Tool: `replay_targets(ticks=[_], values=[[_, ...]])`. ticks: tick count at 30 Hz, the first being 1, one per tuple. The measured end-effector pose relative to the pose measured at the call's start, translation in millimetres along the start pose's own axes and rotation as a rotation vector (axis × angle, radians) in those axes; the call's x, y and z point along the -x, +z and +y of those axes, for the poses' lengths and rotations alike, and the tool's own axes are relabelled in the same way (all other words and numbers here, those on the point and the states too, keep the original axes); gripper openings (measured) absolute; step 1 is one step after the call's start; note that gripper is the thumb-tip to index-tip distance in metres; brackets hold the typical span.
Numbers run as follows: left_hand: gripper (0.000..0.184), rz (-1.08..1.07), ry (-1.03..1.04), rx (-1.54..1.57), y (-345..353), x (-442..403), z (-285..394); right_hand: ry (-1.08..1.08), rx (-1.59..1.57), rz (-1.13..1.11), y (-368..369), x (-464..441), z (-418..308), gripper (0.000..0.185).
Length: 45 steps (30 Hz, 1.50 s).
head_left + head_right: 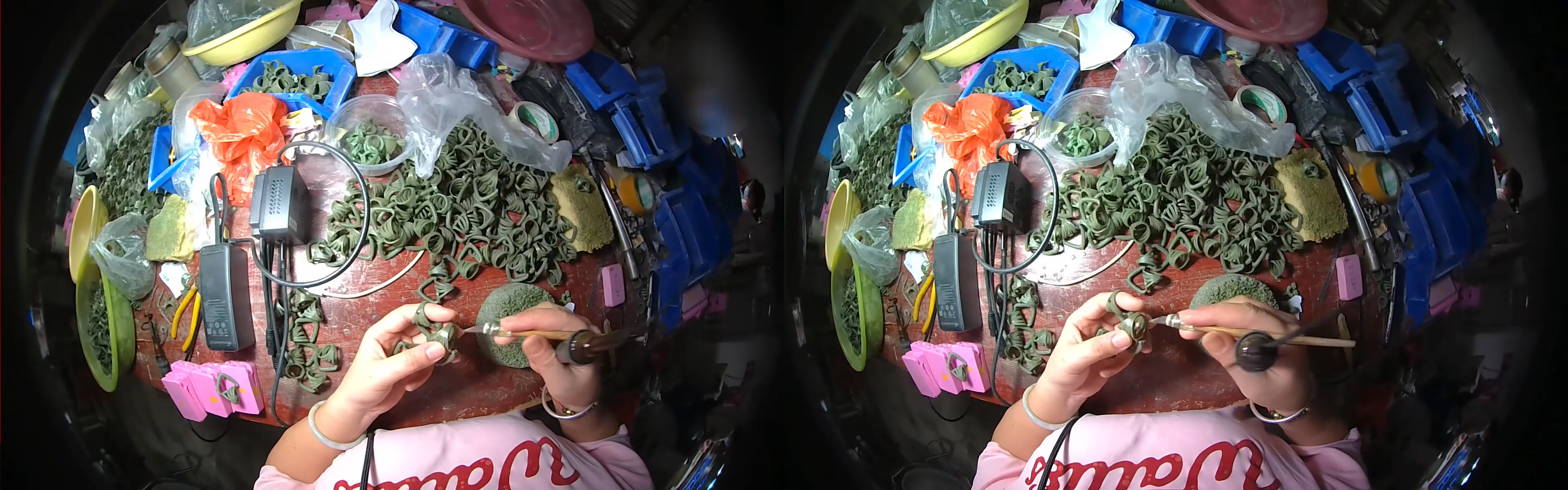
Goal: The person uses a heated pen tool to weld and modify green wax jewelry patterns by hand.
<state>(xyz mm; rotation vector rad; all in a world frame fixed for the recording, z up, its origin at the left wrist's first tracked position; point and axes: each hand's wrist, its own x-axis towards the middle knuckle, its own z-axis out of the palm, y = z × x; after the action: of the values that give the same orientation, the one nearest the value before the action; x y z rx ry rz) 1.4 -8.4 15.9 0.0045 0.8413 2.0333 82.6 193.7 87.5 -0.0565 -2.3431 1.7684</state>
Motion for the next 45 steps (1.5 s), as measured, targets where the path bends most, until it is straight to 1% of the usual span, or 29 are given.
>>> replay_targets(ticks=[1,3,4,5,7,8,10,12,15,16,17,19,20,24,26,27,29,30,32,34,35,36,38,39,40,41,42,43,45], values=[[0.034,-0.045,-0.013,0.018,-3,0,1,0.0,0.0,0.001,2,3,3,0.02],[0.035,-0.09,-0.028,0.033,-5,-1,0,0.099,-0.069,0.04,6,10,7,0.017],[0.034,-0.094,-0.026,0.035,-5,-1,0,0.182,-0.083,0.014,6,8,3,0.016],[0.034,-0.098,-0.024,0.037,-5,-1,-1,0.181,-0.083,0.017,6,9,7,0.016],[0.034,-0.096,-0.027,0.011,-4,-1,0,0.065,0.004,0.02,9,7,14,0.02],[0.033,-0.091,-0.029,-0.013,-4,0,0,0.065,0.003,0.02,9,7,12,0.02],[0.033,-0.089,-0.018,-0.014,-5,-2,-4,0.075,-0.072,0.1,9,6,1,0.015],[0.033,-0.087,-0.005,-0.014,-6,-2,-4,0.059,-0.144,0.165,8,7,1,0.015],[0.031,-0.123,-0.023,0.02,-4,-1,1,0.107,-0.096,0.131,6,7,6,0.016],[0.03,-0.135,-0.036,0.05,-3,-2,2,0.146,-0.085,0.15,10,5,3,0.023],[0.03,-0.146,-0.049,0.08,-3,-2,2,0.147,-0.085,0.15,9,4,5,0.023],[0.03,-0.171,-0.048,0.09,-6,-2,1,0.079,-0.081,0.061,7,4,11,0.02],[0.031,-0.197,-0.045,0.099,-7,-2,1,0.055,-0.083,0.1,10,7,16,0.018],[0.031,-0.207,-0.052,0.101,-9,-2,0,0.081,-0.05,0.102,11,5,16,0.018],[0.031,-0.23,-0.052,0.124,-11,-2,0,0.034,-0.012,0.127,11,4,17,0.017],[0.031,-0.229,-0.051,0.125,-11,-2,0,0.034,-0.012,0.126,9,4,17,0.017],[0.032,-0.245,-0.067,0.151,-12,-2,-1,0.073,-0.069,0.045,5,4,14,0.013],[0.032,-0.245,-0.067,0.152,-12,-2,-1,0.073,-0.069,0.045,6,4,13,0.013],[0.032,-0.268,-0.062,0.168,-12,-2,-2,0.117,-0.136,0.123,10,3,11,0.013],[0.033,-0.276,-0.068,0.171,-12,-2,-1,0.088,-0.13,0.142,12,3,13,0.014],[0.033,-0.283,-0.074,0.175,-12,-1,-1,0.061,-0.124,0.16,13,3,14,0.023],[0.033,-0.283,-0.073,0.175,-12,-1,-1,0.06,-0.125,0.158,12,2,14,0.023],[0.033,-0.293,-0.071,0.182,-12,-2,0,0.024,-0.043,0.067,7,1,14,0.022],[0.033,-0.293,-0.072,0.182,-13,-2,-1,0.024,-0.043,0.067,8,2,14,0.022],[0.033,-0.294,-0.071,0.175,-14,-2,-3,0.081,-0.061,0.154,10,4,14,0.014],[0.033,-0.294,-0.069,0.167,-14,-2,-3,0.137,-0.079,0.24,12,6,13,0.015],[0.033,-0.295,-0.068,0.166,-14,-3,-3,0.144,-0.167,0.278,16,6,13,0.011],[0.033,-0.293,-0.065,0.176,-14,-3,-3,0.143,-0.167,0.277,14,6,13,0.011],[0.033,-0.289,-0.063,0.187,-14,-3,-2,0.084,-0.02,0.082,6,4,13,0.008]])
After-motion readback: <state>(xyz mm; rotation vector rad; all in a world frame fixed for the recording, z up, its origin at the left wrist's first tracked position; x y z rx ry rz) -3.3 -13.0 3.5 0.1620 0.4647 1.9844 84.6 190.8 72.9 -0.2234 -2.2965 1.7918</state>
